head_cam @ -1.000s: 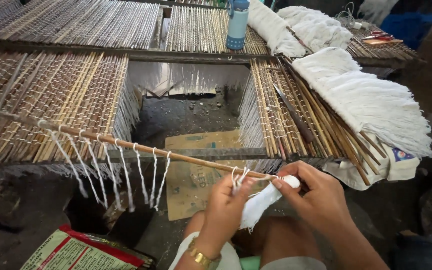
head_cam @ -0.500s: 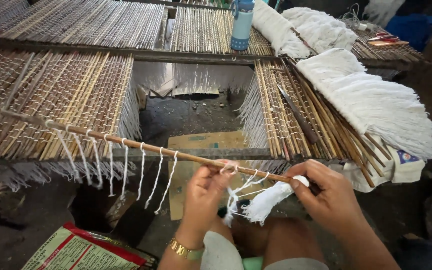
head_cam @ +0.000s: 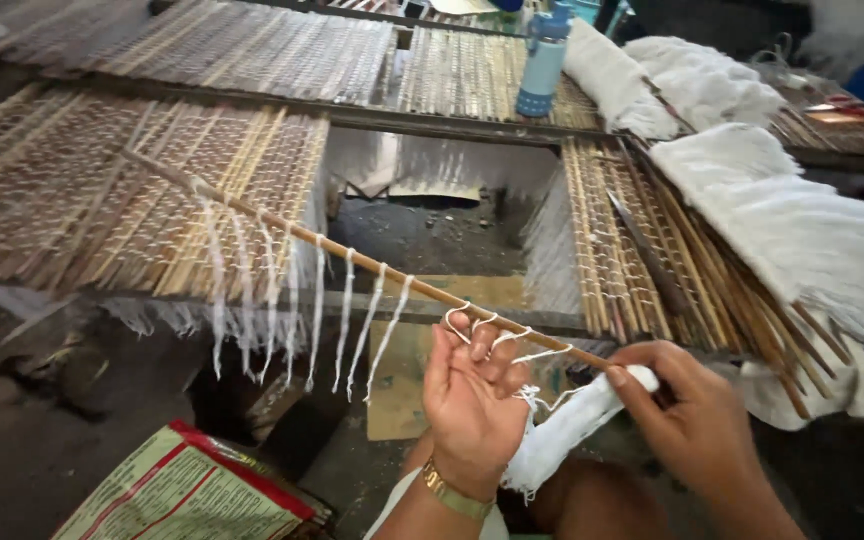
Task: Tying individual strands of white yarn onto a wooden stick to create a fringe.
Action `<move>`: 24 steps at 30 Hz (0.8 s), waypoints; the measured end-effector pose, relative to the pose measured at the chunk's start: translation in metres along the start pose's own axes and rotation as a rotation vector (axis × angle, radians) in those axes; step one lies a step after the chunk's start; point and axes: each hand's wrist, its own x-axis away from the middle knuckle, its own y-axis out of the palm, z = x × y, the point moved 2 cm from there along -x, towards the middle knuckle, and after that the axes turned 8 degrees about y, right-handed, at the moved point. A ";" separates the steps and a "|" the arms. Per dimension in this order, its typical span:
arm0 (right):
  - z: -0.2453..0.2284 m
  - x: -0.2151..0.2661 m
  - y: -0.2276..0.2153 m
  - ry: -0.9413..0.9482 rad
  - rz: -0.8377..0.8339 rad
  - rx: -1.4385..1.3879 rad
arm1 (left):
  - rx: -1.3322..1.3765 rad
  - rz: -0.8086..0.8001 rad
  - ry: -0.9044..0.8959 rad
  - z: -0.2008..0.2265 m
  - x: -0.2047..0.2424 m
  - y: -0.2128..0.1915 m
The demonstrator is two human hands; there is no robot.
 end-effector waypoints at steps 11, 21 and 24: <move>0.026 -0.011 -0.008 -0.023 0.153 0.185 | -0.147 -0.171 0.093 0.014 -0.010 -0.014; -0.010 -0.022 -0.054 -0.034 0.239 0.414 | -0.452 0.443 -0.083 0.055 0.042 -0.190; -0.005 -0.022 -0.046 -0.027 0.215 0.491 | -0.485 0.428 -0.065 0.059 0.041 -0.231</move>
